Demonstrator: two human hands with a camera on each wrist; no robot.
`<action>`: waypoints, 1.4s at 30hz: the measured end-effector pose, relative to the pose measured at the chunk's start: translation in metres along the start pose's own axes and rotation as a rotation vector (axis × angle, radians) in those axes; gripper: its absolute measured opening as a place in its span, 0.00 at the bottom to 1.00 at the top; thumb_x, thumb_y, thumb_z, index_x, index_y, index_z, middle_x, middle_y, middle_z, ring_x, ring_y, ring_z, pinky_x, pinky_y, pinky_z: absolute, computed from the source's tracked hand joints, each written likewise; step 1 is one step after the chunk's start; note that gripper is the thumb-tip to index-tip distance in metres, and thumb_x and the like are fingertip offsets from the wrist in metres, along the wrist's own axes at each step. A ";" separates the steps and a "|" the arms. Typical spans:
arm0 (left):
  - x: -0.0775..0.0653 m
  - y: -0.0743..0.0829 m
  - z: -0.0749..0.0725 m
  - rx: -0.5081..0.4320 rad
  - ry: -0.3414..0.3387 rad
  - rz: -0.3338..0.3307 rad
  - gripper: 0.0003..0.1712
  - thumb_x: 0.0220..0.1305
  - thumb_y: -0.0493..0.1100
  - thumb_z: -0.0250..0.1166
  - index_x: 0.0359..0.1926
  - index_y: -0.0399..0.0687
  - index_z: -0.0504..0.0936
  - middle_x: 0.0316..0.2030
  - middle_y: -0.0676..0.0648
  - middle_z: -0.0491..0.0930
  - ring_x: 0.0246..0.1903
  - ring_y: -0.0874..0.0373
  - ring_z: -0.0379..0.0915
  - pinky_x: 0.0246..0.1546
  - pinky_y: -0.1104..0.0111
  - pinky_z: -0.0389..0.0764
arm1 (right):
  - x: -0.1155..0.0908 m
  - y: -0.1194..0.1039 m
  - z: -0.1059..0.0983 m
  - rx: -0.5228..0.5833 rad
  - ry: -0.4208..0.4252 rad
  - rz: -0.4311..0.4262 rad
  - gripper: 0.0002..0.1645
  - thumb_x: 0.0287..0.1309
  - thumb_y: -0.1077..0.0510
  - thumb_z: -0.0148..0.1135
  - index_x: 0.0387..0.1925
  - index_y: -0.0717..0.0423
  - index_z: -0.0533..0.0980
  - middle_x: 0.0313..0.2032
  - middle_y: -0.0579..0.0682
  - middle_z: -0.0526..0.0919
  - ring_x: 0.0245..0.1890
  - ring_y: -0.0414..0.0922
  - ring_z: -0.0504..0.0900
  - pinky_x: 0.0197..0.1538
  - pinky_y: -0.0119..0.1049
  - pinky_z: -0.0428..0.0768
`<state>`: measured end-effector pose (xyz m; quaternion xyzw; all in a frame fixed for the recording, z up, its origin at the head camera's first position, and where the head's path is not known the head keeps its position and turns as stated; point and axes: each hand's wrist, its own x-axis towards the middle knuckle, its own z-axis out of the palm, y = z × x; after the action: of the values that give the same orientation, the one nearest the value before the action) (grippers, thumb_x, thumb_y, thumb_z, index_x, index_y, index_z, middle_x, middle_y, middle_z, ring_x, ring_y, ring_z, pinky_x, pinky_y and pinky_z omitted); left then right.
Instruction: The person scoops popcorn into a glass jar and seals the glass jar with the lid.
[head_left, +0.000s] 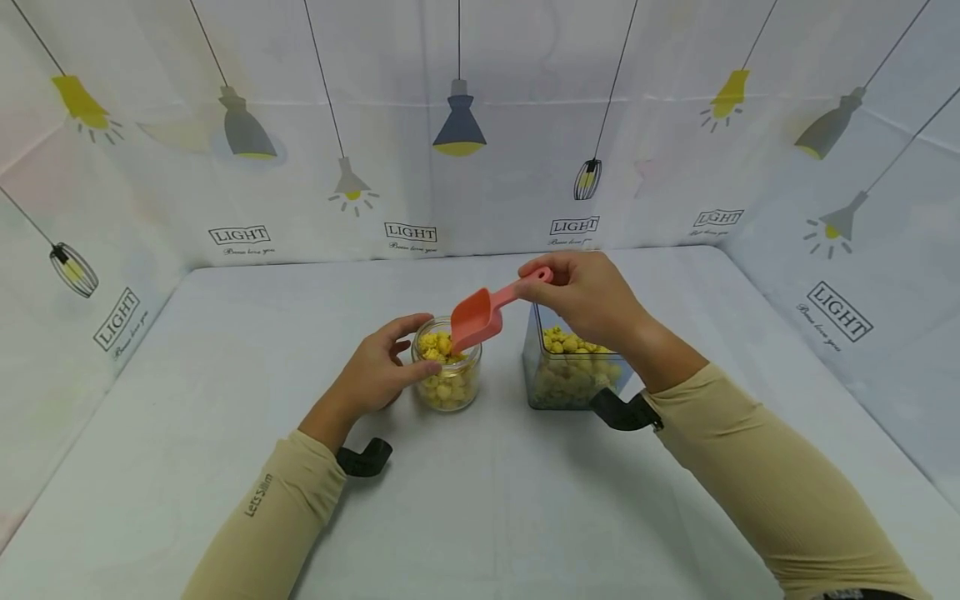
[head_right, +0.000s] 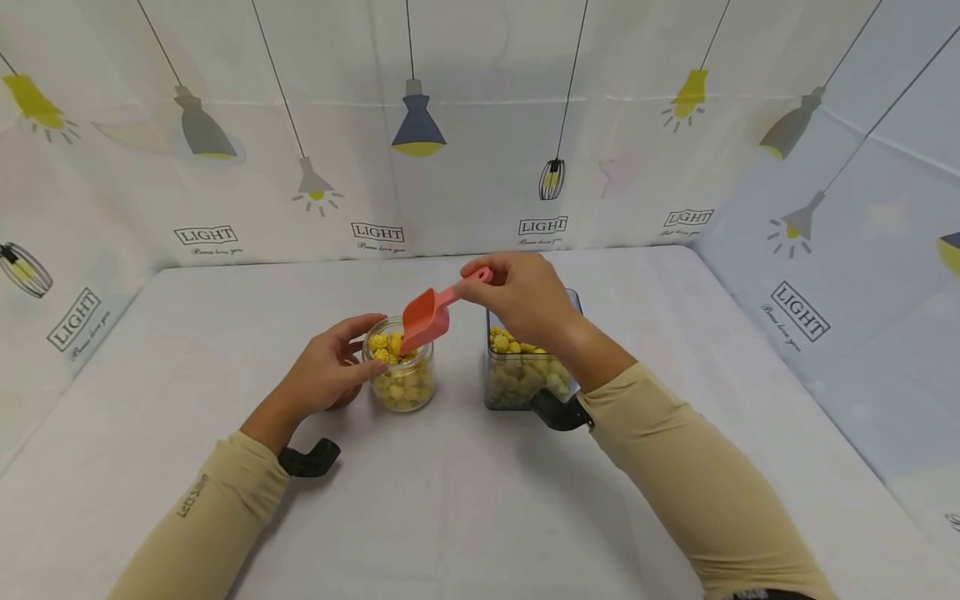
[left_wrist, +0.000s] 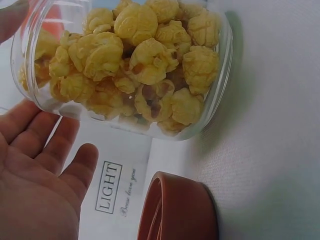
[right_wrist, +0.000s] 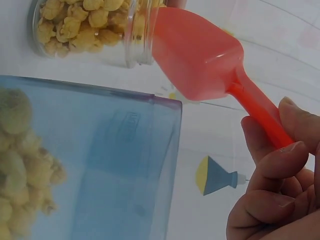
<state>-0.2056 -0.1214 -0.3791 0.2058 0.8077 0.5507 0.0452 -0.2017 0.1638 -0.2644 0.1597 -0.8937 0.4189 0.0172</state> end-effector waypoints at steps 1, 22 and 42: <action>0.000 0.000 0.000 0.003 -0.001 0.003 0.40 0.61 0.43 0.73 0.71 0.40 0.67 0.70 0.42 0.66 0.69 0.48 0.59 0.67 0.49 0.65 | -0.001 0.000 -0.001 -0.003 0.002 0.002 0.18 0.67 0.51 0.65 0.51 0.58 0.83 0.38 0.54 0.85 0.31 0.49 0.70 0.29 0.37 0.66; -0.001 0.004 -0.002 0.058 -0.009 -0.027 0.40 0.60 0.46 0.73 0.71 0.43 0.68 0.70 0.43 0.67 0.69 0.46 0.61 0.67 0.49 0.65 | -0.030 0.026 -0.043 0.130 0.159 0.070 0.20 0.68 0.49 0.64 0.51 0.61 0.81 0.25 0.51 0.71 0.26 0.44 0.67 0.26 0.35 0.64; -0.001 0.005 -0.003 0.030 -0.020 -0.027 0.41 0.60 0.44 0.74 0.71 0.43 0.67 0.70 0.42 0.65 0.68 0.42 0.61 0.66 0.48 0.66 | -0.053 0.068 -0.063 0.199 0.241 0.060 0.19 0.70 0.55 0.62 0.52 0.66 0.78 0.22 0.46 0.69 0.24 0.43 0.67 0.26 0.33 0.66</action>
<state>-0.2041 -0.1224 -0.3733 0.2010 0.8179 0.5360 0.0574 -0.1778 0.2662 -0.2830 0.0822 -0.8438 0.5217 0.0959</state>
